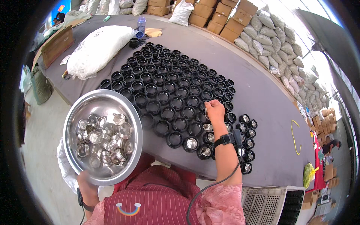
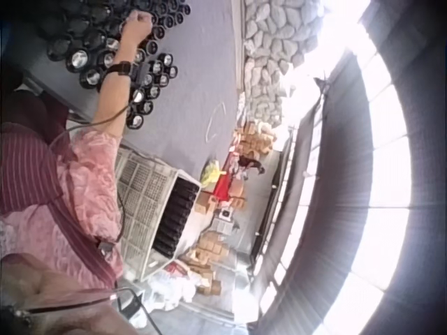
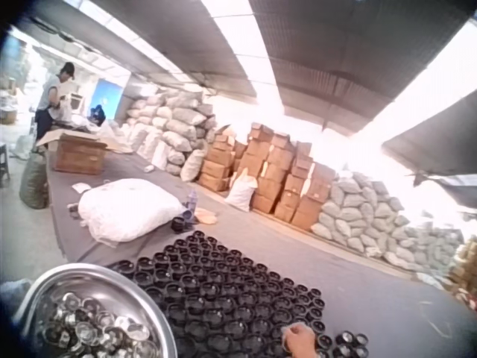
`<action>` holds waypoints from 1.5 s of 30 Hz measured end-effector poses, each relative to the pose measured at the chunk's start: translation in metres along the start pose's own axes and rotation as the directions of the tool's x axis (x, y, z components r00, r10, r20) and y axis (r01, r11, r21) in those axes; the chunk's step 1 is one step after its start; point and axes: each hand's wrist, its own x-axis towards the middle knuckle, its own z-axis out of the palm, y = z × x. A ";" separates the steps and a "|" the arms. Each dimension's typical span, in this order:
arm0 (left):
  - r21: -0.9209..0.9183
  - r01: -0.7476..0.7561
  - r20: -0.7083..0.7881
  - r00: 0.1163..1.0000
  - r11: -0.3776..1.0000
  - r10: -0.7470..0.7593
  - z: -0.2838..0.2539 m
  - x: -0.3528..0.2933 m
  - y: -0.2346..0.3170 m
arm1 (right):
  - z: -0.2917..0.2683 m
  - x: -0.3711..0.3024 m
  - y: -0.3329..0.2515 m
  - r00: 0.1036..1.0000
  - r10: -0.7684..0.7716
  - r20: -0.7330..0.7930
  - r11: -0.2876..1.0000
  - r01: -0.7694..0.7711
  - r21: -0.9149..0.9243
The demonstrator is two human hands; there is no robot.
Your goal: Placing metal caps into black plastic rings arranged on a table in rows.
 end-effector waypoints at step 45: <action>-0.265 0.073 -0.048 0.995 0.962 -0.089 0.025 -0.001 0.013 | -0.054 -0.097 -0.024 0.920 -0.208 0.333 0.789 0.359 -0.498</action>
